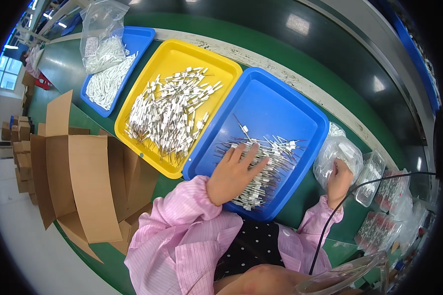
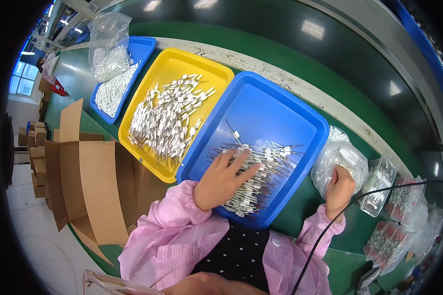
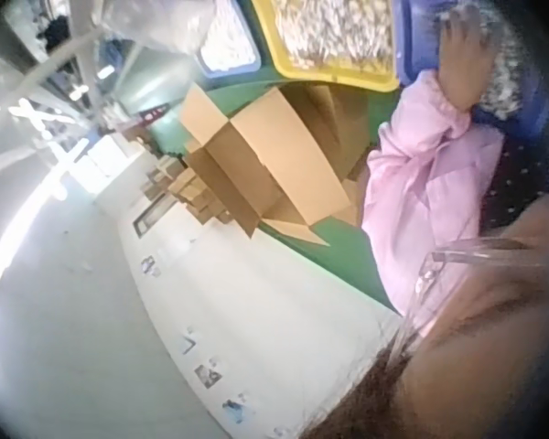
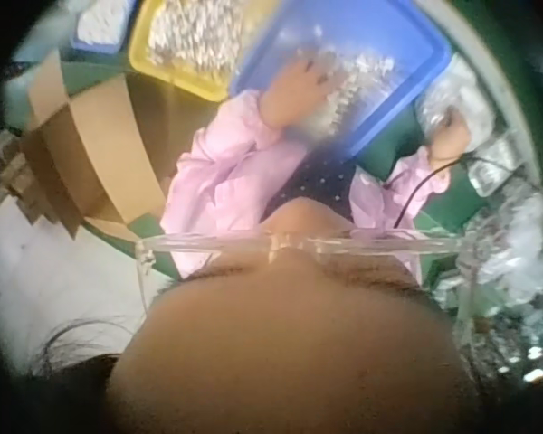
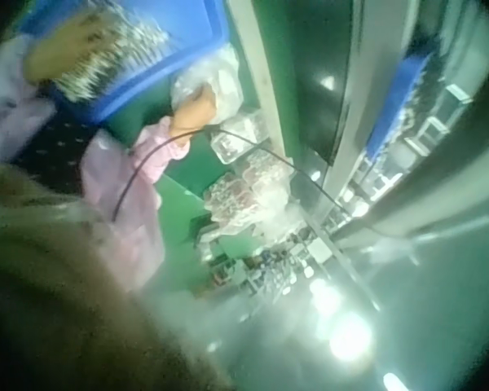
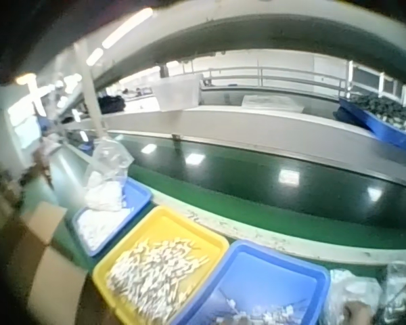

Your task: Assembling small plastic and metal components at a factory workstation.

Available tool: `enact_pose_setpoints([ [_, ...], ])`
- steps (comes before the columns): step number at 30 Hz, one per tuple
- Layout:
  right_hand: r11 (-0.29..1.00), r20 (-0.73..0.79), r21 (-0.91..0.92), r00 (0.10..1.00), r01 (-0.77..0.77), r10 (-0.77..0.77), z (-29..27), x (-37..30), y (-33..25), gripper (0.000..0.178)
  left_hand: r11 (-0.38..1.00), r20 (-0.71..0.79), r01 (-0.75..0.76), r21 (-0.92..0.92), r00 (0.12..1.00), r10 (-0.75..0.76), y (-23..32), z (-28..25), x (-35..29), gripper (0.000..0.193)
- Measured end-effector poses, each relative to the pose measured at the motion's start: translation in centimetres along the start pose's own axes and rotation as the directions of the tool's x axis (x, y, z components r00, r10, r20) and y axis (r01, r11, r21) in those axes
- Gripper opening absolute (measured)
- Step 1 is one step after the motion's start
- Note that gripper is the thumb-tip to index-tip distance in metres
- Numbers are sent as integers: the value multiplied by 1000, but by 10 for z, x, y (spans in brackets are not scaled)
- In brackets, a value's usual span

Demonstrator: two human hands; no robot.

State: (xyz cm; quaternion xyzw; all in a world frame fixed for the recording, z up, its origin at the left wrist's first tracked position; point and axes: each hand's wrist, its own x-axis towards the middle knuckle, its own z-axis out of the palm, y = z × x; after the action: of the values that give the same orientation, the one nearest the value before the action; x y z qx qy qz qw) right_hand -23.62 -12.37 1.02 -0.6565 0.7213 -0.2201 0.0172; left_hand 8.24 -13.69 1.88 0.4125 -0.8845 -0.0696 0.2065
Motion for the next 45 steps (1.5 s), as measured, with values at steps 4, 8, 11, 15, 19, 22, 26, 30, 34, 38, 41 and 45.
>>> enact_pose_setpoints([
  [4, 990, -133, -2, 981, -142, 140, -6, -6, -5, 8, 999, 100, -39, 25, 994, 37, -1, 2, 5, 27],
  [8, 943, -153, 65, 931, -325, 332, -17, -5, -22, 12, 995, 148, -94, -20, 984, 96, -12, 1, 5, 22],
  [11, 984, -349, 76, 920, -160, 177, -18, -5, -31, 13, 985, -10, -96, -141, 995, 96, -13, -4, 5, 21],
  [15, 977, -444, 143, 872, -160, 208, -13, -8, -37, 10, 944, -187, -97, -315, 982, 38, -7, -16, 9, 22],
  [19, 882, -370, 451, 871, -135, 323, -8, -10, -53, 5, 751, -169, 109, -651, 944, -284, -1, -17, 15, 19],
  [22, 777, -268, 629, 932, -22, 244, -7, -9, -69, 7, 396, 47, 247, -884, 891, -451, 11, -28, 22, 17],
  [26, 463, 45, 877, 980, -133, 195, -18, -10, -104, 15, -53, 115, 102, -993, 887, -448, 24, -29, 35, 16],
  [30, 277, 234, 932, 972, -234, 35, -19, -10, -115, 16, -56, 89, 72, -996, 895, -437, 31, -31, 35, 15],
  [34, 170, 284, 945, 959, -280, 5, -17, -10, -119, 11, -210, 185, 96, -973, 867, -462, 28, -28, 29, 14],
  [38, 214, 238, 952, 969, -218, -72, -13, -12, -124, 12, -328, 214, 47, -943, 843, -494, 28, -25, 28, 13],
  [41, 206, 260, 951, 956, -229, -137, -11, -15, -127, 15, -304, 190, 41, -952, 857, -479, 29, -23, 27, 15],
  [45, 174, 271, 952, 958, -254, -88, -10, -16, -129, 14, -209, 185, 94, -973, 859, -478, 30, -25, 25, 18],
])
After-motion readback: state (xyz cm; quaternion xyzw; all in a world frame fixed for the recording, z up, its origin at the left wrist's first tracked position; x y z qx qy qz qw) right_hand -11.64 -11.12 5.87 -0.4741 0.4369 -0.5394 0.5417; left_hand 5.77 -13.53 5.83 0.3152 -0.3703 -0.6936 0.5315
